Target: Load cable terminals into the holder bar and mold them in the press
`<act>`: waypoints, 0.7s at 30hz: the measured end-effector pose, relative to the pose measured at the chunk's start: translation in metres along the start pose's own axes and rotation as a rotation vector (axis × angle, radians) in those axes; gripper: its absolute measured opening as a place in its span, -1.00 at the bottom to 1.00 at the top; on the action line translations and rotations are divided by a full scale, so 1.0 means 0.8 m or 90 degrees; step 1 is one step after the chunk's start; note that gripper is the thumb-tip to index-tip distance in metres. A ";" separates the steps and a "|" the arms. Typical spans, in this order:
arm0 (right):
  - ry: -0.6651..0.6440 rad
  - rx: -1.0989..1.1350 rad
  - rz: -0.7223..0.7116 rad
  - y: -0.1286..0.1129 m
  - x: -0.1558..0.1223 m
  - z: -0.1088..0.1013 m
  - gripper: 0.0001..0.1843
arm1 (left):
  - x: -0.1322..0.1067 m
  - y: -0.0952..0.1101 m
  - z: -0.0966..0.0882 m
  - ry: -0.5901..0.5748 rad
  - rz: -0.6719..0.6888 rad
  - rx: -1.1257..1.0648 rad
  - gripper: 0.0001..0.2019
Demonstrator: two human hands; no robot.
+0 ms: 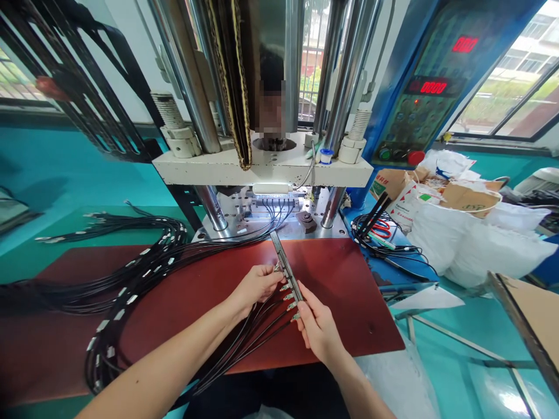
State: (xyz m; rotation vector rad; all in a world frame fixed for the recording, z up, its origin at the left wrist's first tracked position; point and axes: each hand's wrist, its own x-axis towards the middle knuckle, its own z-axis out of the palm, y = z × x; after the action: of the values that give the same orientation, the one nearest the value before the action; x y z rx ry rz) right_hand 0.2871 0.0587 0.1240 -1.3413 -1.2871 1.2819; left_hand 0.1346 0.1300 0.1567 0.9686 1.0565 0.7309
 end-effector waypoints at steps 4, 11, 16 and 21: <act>0.021 0.035 0.013 0.003 0.000 -0.001 -0.42 | -0.005 0.003 -0.006 -0.030 0.031 -0.007 -0.69; 0.025 0.132 0.049 0.002 0.001 -0.006 -0.37 | 0.000 0.007 -0.023 -0.004 0.047 -0.079 -0.69; 0.004 0.124 0.034 0.002 -0.001 -0.007 -0.38 | 0.006 0.011 -0.023 -0.025 0.008 -0.063 -0.69; -0.016 0.095 0.040 0.003 -0.003 -0.009 -0.41 | 0.008 0.012 -0.018 -0.013 0.007 0.000 -0.63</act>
State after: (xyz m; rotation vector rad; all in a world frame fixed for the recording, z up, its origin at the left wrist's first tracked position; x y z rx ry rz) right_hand 0.2950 0.0569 0.1227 -1.2719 -1.1506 1.4137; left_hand 0.1225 0.1437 0.1607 0.9816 1.0345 0.7291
